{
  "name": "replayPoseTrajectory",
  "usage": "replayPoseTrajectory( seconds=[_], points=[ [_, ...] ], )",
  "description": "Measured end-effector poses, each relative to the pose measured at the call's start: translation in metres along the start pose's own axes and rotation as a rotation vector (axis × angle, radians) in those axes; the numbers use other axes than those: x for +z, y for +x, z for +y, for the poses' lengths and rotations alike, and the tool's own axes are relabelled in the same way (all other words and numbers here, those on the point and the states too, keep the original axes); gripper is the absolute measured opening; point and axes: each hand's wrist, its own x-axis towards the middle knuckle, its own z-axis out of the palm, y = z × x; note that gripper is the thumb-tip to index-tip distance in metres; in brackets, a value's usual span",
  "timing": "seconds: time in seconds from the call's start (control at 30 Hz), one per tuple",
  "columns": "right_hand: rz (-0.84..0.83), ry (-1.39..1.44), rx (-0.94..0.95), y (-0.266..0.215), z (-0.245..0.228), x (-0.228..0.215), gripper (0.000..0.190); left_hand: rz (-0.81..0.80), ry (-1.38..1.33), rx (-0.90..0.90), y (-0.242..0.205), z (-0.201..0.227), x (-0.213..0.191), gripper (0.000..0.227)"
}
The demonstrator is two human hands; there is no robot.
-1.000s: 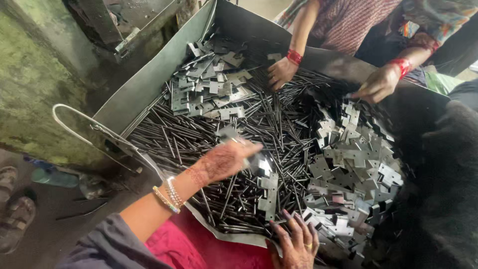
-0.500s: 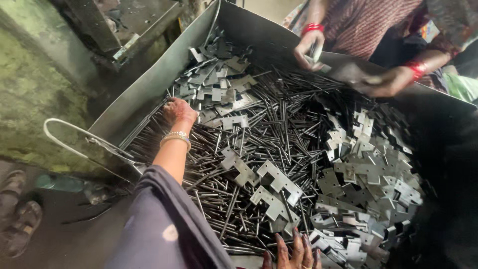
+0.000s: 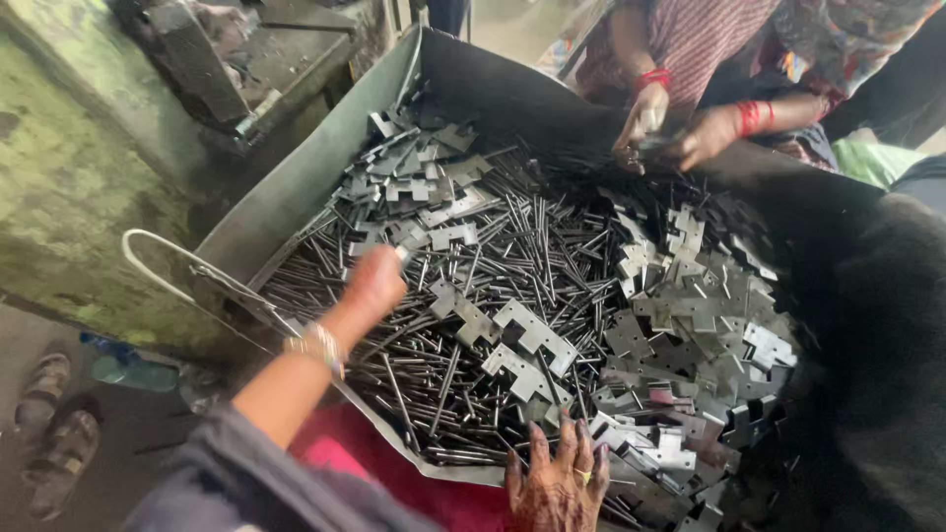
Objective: The person sits on the floor and assembles metal hardware by inserting long pins into cross-shaped metal plates. They pick up the plates and pins from a large metal bin and place the assembled units onto a nearby surface.
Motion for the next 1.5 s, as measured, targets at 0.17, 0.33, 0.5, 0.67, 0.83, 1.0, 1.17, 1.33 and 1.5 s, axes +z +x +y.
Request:
replayPoseTrajectory(
  seconds=[0.17,0.33,0.5,0.67,0.83,1.0,1.17,1.33,1.5],
  points=[
    [-0.018,0.036,0.008,0.007,-0.003,-0.008,0.056,-0.556,-0.196,0.150,-0.083,0.084,-0.027,0.044],
    [-0.208,-0.117,0.103,0.013,-0.006,-0.013,0.054,-0.478,-0.491,0.211,-0.002,0.025,-0.022,0.061],
    [0.129,0.080,0.009,0.006,-0.017,-0.029,0.041,0.029,0.180,-0.318,0.056,-0.066,0.028,0.047],
    [0.202,0.135,0.004,0.008,-0.022,-0.044,0.046,0.192,0.165,-0.320,0.073,-0.096,0.051,0.035],
    [0.157,0.196,-0.005,0.007,-0.016,-0.050,0.043,0.317,-0.148,-0.225,0.031,-0.051,0.010,0.019],
    [-0.032,1.353,0.281,0.025,-0.004,-0.029,0.049,-0.154,-1.262,-0.060,-0.106,0.106,0.000,0.026],
    [-0.109,2.158,0.562,0.039,0.002,-0.030,0.031,-0.125,-0.952,0.194,-0.210,0.169,-0.010,0.023],
    [0.009,0.936,0.536,0.128,0.059,-0.058,0.022,0.195,-0.816,0.141,-0.202,0.149,-0.028,0.022],
    [-0.258,-0.259,0.022,0.186,0.073,0.006,0.019,0.123,-0.778,-0.030,-0.200,0.142,-0.030,0.024]
  ],
)
